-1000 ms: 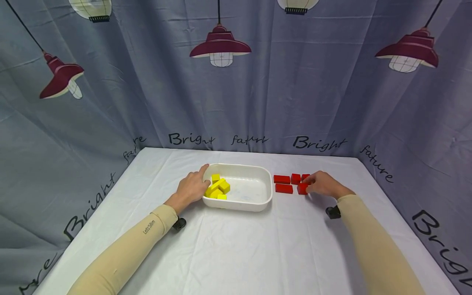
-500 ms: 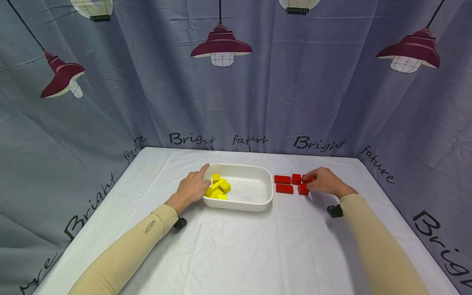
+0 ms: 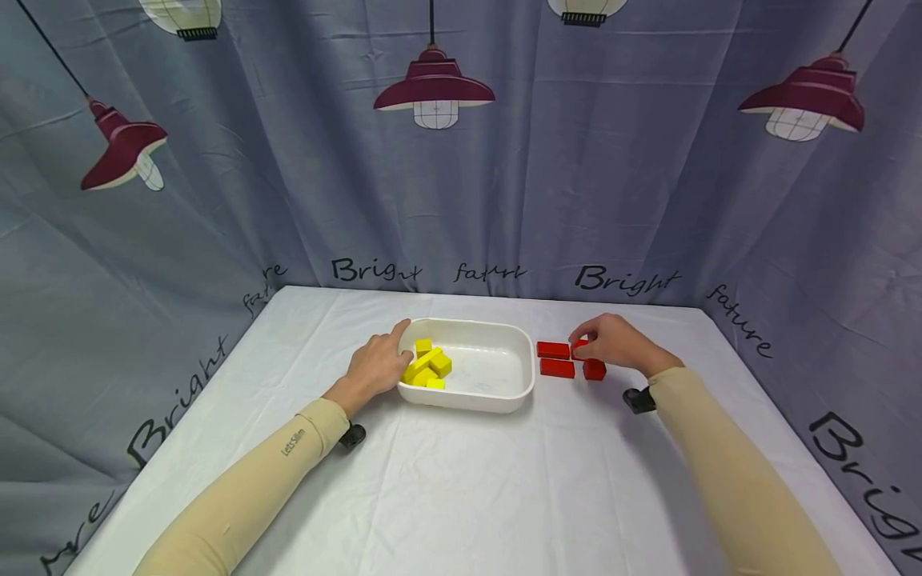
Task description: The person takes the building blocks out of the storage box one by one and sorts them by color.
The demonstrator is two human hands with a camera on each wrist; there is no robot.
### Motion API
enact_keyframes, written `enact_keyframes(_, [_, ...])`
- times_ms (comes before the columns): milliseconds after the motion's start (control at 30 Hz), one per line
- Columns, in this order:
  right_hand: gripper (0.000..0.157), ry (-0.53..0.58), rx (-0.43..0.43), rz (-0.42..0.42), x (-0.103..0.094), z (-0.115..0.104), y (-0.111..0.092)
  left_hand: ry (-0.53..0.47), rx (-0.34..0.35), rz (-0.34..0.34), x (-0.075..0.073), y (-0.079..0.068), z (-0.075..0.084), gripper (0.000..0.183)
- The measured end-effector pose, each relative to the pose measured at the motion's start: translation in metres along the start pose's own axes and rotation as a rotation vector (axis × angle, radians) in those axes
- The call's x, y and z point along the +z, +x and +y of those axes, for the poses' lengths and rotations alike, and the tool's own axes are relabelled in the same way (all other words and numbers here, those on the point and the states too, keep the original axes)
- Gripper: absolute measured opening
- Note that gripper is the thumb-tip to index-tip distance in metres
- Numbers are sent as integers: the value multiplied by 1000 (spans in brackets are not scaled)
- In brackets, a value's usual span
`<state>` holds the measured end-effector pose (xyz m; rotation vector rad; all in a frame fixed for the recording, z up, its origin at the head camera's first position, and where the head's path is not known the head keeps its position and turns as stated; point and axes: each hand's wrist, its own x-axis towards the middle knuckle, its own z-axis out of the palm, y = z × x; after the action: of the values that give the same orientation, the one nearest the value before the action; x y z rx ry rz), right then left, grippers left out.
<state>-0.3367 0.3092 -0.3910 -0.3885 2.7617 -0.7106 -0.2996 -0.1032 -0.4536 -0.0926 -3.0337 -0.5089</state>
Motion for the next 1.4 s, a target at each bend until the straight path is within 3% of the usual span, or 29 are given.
enact_keyframes(233, [37,-12,-10,-37,4,-20,7,2,0,1,-1,0,0,64])
enact_keyframes(533, [37,-72,-96,-35,7,-42,16,6,-3,-8,-1,0,0,65])
enact_keyframes(733, [29,-87,-140,-54,10,-54,21,-3,-3,-13,-3,0,1,64])
enact_keyframes(1400, [30,-67,-182,-138,31,-98,45,-2,-2,-11,0,1,-1,64])
